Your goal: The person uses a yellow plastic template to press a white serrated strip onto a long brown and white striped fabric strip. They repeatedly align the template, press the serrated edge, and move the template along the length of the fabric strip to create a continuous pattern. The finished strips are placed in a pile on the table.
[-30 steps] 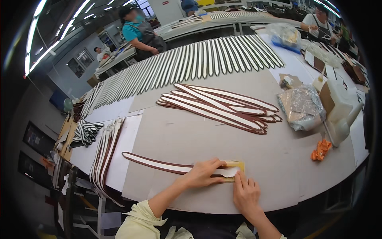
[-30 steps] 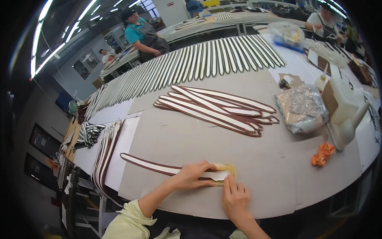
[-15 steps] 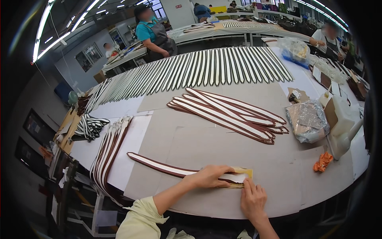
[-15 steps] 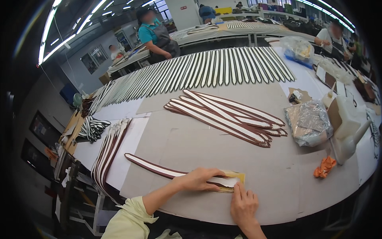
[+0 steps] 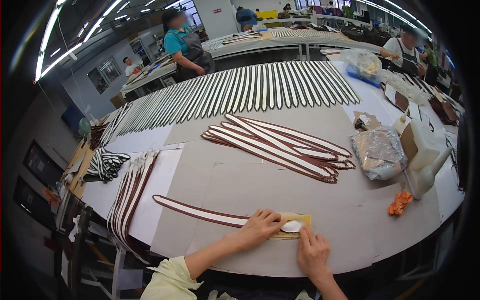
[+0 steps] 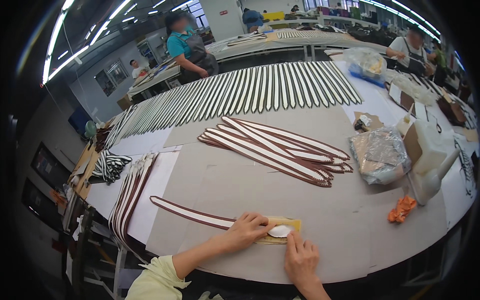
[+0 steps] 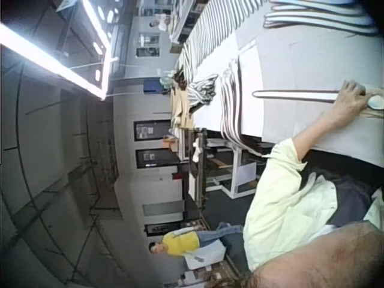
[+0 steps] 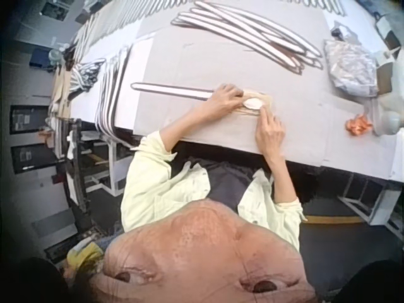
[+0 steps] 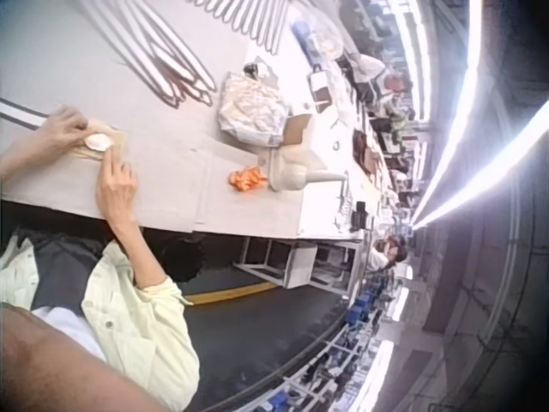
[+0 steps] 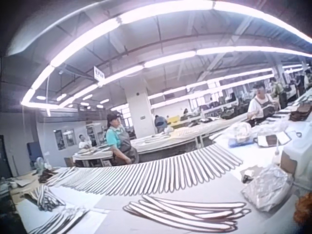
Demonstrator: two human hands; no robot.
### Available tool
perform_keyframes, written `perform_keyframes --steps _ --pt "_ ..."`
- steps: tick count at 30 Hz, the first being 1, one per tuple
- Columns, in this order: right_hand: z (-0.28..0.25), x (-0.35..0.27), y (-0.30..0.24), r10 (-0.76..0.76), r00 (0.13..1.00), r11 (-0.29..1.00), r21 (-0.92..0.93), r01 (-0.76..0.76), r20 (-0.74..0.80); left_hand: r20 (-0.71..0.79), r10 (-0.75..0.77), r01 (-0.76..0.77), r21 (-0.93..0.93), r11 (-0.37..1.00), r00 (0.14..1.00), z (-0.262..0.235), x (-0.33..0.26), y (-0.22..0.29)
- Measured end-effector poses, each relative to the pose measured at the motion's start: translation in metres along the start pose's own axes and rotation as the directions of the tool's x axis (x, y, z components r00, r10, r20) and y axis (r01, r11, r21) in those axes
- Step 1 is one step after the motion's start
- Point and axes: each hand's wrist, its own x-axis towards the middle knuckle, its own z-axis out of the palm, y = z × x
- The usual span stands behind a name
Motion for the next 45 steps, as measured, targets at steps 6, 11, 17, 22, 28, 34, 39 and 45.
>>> perform_keyframes --steps 6,11,17,22,28,34,39,45 --pt "-0.001 0.000 0.001 -0.002 1.000 1.000 0.006 0.002 -0.003 -0.032 -0.078 0.073 -0.133 0.988 0.996 0.002 -0.019 -0.001" --pt "-0.008 0.013 0.003 0.014 1.000 0.994 0.105 -0.014 0.006 -0.076 -0.036 0.039 0.035 0.999 0.996 0.000 -0.022 0.011" --pt "0.002 0.018 0.008 -0.013 1.000 0.993 0.114 0.014 -0.014 -0.173 -0.221 0.242 0.116 0.963 0.960 0.009 -0.026 0.034" --pt "0.000 0.015 0.005 0.044 0.996 0.993 0.109 -0.052 0.072 -0.237 -0.409 0.395 -0.108 0.913 0.881 0.006 -0.022 0.032" --pt "-0.001 0.017 0.005 0.000 1.000 0.992 0.128 -0.002 0.016 -0.184 -0.392 0.380 -0.097 0.920 0.901 -0.001 -0.012 0.029" --pt "-0.001 0.016 0.001 0.056 0.995 0.990 0.128 -0.066 0.080 -0.132 -0.294 0.266 -0.197 0.944 0.947 0.025 0.030 0.034" --pt "0.003 0.013 0.005 0.013 1.000 0.991 0.134 -0.015 0.016 -0.098 -0.262 0.217 -0.328 0.919 0.960 0.037 0.038 0.031" --pt "0.004 0.014 0.004 0.031 0.999 0.986 0.165 -0.027 -0.018 -0.140 -0.209 0.159 -0.304 0.939 0.968 0.038 0.037 0.025"
